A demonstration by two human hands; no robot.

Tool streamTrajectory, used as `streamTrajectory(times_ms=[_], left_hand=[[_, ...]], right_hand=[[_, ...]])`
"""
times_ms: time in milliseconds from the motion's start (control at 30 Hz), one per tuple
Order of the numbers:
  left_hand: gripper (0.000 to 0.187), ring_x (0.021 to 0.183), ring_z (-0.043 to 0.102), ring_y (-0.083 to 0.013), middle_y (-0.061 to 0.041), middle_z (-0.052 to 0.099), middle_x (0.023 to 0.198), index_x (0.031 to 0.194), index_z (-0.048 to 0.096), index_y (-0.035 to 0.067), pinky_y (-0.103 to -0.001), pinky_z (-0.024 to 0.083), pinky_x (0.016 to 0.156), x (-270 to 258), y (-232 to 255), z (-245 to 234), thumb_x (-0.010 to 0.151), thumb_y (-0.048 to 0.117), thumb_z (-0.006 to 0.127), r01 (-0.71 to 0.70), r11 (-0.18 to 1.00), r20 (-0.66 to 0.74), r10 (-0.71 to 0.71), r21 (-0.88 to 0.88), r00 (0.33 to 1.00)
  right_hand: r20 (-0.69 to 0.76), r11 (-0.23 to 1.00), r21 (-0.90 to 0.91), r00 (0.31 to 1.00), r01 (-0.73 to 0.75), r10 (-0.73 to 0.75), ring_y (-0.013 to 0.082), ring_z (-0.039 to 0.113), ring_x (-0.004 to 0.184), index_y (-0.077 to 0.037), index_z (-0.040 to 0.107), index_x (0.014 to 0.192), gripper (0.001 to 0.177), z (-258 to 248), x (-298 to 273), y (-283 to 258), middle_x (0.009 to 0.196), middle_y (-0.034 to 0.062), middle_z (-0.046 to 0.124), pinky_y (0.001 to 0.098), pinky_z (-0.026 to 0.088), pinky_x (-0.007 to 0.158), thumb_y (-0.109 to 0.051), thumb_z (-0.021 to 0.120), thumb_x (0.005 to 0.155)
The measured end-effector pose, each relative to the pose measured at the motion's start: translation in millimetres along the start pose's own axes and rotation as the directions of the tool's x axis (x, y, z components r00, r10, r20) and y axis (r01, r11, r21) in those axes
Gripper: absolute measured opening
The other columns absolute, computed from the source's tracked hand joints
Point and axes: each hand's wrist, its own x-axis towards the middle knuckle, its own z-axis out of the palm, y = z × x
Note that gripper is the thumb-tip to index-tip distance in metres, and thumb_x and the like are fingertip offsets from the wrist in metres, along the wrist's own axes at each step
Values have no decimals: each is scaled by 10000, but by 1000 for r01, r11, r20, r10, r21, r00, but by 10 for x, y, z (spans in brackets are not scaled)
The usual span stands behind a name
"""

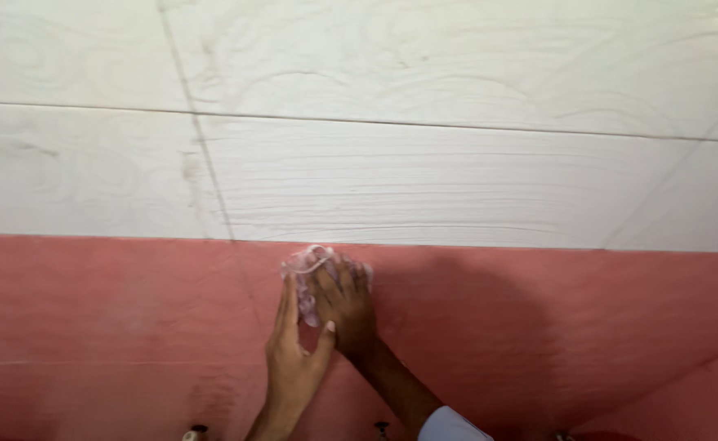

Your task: The person sprays a cleaning solution onto tiled bathroom walls and scrubs them with a pink loofah. They repeatedly spray and wipe sections of the wall, focusing on both the white and pink tiles.

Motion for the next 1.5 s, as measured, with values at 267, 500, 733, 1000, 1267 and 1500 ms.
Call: streamTrajectory(times_ms=[267, 500, 733, 1000, 1267, 1500], left_hand=[[936, 1518, 297, -399, -204, 179, 1710, 1637, 90, 100, -438, 552, 930, -142, 507, 933, 904, 93, 671, -17, 965, 354, 113, -261, 928], [858, 1541, 294, -342, -183, 230, 1691, 1605, 197, 77, -409, 336, 1208, -217, 880, 1443, 898, 33, 680, 52, 962, 504, 94, -268, 858], [742, 1486, 420, -299, -146, 432, 1606, 1562, 365, 75, -402, 355, 1187, -352, 732, 1475, 888, -4, 662, 80, 970, 471, 38, -228, 881], [661, 1328, 662, -231, -98, 669, 1435, 1480, 531, 108, -328, 497, 1059, -1210, -423, 595, 841, -32, 621, 322, 947, 386, -298, 2, 873], [576, 1268, 681, -219, -112, 692, 1364, 1442, 554, 84, -326, 525, 1011, -2072, -1285, 472, 874, 71, 650, 734, 575, 168, -815, 361, 555], [524, 1215, 698, -209, -125, 713, 1303, 1409, 574, 64, -324, 551, 969, -2630, -2009, 73, 904, 160, 676, 816, 466, 90, -881, 342, 465]], right_hand=[[-155, 974, -164, 979, -159, 134, 496, 338, 1473, 5, 502, 1471, 667, -493, -850, 1227, 1595, 252, 360, 690, 290, 1180, -357, 709, 952], [-211, 933, -177, 938, -314, 276, 508, 313, 1480, 7, 466, 1492, 694, -1211, -1378, 1964, 1604, 257, 338, 687, 273, 1191, -360, 702, 953], [-274, 886, -114, 872, -449, 407, 520, 287, 1488, 8, 430, 1513, 722, -1562, -1592, 2144, 1613, 262, 317, 684, 255, 1202, -363, 695, 954], [-272, 851, 0, 819, -525, 505, 534, 258, 1497, 9, 389, 1537, 755, -1422, -1655, 1986, 1623, 267, 293, 680, 236, 1215, -367, 688, 955], [-185, 860, 13, 843, -511, 504, 548, 229, 1506, 10, 347, 1561, 788, -1105, -1583, 1610, 1633, 273, 268, 676, 216, 1227, -370, 680, 956], [-60, 904, -25, 903, -427, 425, 554, 218, 1511, 13, 332, 1572, 725, -543, -1173, 856, 1635, 283, 258, 681, 200, 1240, -342, 614, 1007]])
